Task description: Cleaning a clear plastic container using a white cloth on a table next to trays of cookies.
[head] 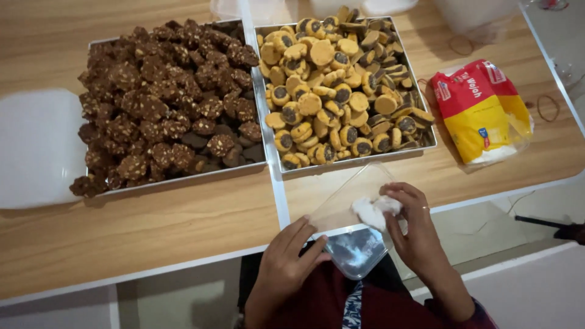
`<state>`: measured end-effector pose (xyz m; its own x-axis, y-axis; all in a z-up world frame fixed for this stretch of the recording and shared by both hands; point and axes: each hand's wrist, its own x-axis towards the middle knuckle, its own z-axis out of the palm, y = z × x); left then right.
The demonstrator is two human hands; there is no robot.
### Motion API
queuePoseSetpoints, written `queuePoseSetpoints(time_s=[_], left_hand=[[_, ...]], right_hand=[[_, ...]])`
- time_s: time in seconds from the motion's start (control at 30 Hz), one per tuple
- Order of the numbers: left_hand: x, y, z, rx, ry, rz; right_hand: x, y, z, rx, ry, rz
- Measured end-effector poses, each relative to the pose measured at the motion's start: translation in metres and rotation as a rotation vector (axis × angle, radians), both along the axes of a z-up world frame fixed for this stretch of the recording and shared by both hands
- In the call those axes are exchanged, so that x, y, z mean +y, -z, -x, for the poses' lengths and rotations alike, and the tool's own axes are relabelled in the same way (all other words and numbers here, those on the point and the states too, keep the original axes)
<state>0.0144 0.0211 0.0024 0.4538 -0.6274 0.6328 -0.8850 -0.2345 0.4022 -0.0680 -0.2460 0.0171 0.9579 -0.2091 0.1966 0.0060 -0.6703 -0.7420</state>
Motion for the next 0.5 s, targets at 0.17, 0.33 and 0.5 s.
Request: queuePoseSetpoints(time_s=[0.17,0.33,0.5], left_hand=[[0.000,-0.006,0.001,-0.002,-0.033,0.012],[0.000,0.004,0.002,-0.051,-0.068,0.052],[0.003,0.005,0.001,-0.078,-0.068,0.040]], right_hand=[[0.002,0.036,0.020,-0.161,0.055,0.439],[0.028,0.010,0.005,-0.153,-0.544,0.421],[0.009,0.006,-0.004,-0.099,-0.436,0.773]])
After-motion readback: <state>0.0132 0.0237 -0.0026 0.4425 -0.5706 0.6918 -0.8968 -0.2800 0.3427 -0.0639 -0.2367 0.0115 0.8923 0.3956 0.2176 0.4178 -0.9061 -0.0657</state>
